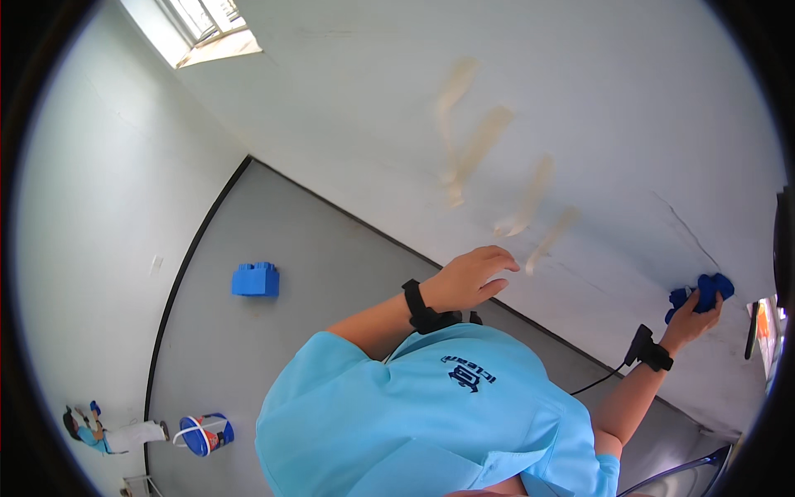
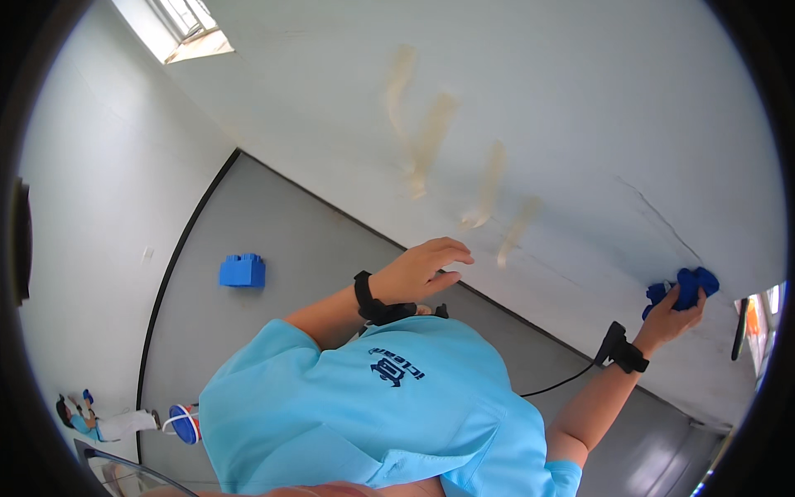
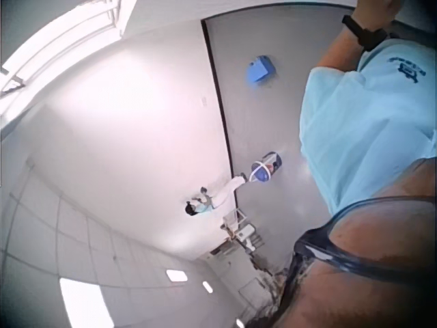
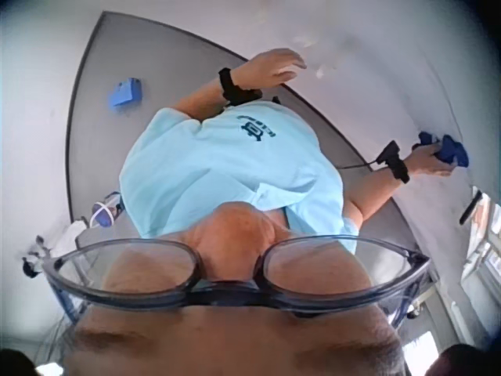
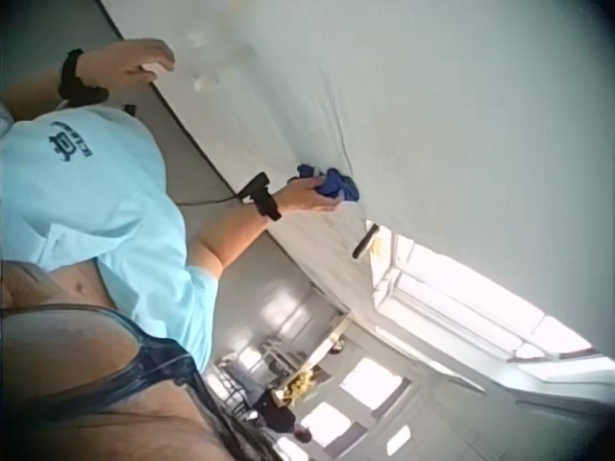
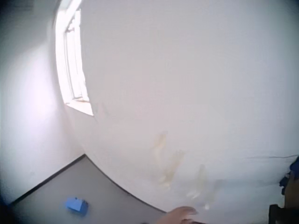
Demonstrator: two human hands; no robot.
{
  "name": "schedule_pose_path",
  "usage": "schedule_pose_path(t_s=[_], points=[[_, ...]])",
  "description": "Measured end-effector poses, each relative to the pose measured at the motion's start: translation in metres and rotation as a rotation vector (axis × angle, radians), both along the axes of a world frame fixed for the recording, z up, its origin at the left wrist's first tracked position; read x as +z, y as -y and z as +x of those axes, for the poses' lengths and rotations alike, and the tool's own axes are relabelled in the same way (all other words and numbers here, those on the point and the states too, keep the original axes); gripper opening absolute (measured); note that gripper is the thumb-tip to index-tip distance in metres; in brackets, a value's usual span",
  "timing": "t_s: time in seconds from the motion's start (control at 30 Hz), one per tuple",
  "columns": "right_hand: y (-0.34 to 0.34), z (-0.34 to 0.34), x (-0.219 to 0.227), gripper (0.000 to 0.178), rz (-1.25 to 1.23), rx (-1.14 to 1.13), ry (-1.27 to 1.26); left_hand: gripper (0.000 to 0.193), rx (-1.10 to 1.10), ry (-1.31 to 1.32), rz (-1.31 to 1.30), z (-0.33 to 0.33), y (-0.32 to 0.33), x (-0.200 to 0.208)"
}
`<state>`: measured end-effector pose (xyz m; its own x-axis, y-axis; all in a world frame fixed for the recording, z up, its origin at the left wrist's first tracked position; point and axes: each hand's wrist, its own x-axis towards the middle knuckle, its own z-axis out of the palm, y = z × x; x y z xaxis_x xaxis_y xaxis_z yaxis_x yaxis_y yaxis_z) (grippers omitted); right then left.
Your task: Preparing a cracked wall for repair by applying masking tape and cleaning the surface with a scraper and cloth.
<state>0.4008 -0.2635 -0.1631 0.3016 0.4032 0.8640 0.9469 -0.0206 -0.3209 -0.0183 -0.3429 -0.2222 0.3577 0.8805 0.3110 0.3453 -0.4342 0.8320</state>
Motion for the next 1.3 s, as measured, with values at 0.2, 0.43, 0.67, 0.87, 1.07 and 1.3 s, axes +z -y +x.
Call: schedule_pose_path(t_s=[0.2, 0.43, 0.67, 0.87, 1.07, 1.3], points=[[0.007, 0.012, 0.005, 0.044, -0.022, -0.048, 0.044, 0.027, -0.051, -0.049, -0.107, 0.008, 0.007, 0.002], [0.0, 0.019, 0.0, 0.042, -0.006, -0.019, 0.055, 0.028, -0.061, -0.078, -0.021, 0.006, 0.01, -0.01], [0.001, 0.016, -0.002, 0.041, -0.027, 0.009, 0.007, 0.029, -0.04, -0.111, -0.037, 0.005, 0.014, -0.01], [0.013, 0.015, 0.001, 0.04, -0.004, 0.021, -0.007, 0.03, -0.026, -0.096, -0.003, 0.007, 0.019, -0.018], [-0.01, 0.018, -0.011, 0.044, 0.004, 0.062, 0.094, 0.033, 0.227, -0.069, 0.053, -0.022, 0.001, -0.022], [-0.004, 0.014, 0.001, 0.049, -0.081, 0.054, 0.049, 0.026, 0.473, -0.098, -0.115, -0.053, -0.003, -0.053]])
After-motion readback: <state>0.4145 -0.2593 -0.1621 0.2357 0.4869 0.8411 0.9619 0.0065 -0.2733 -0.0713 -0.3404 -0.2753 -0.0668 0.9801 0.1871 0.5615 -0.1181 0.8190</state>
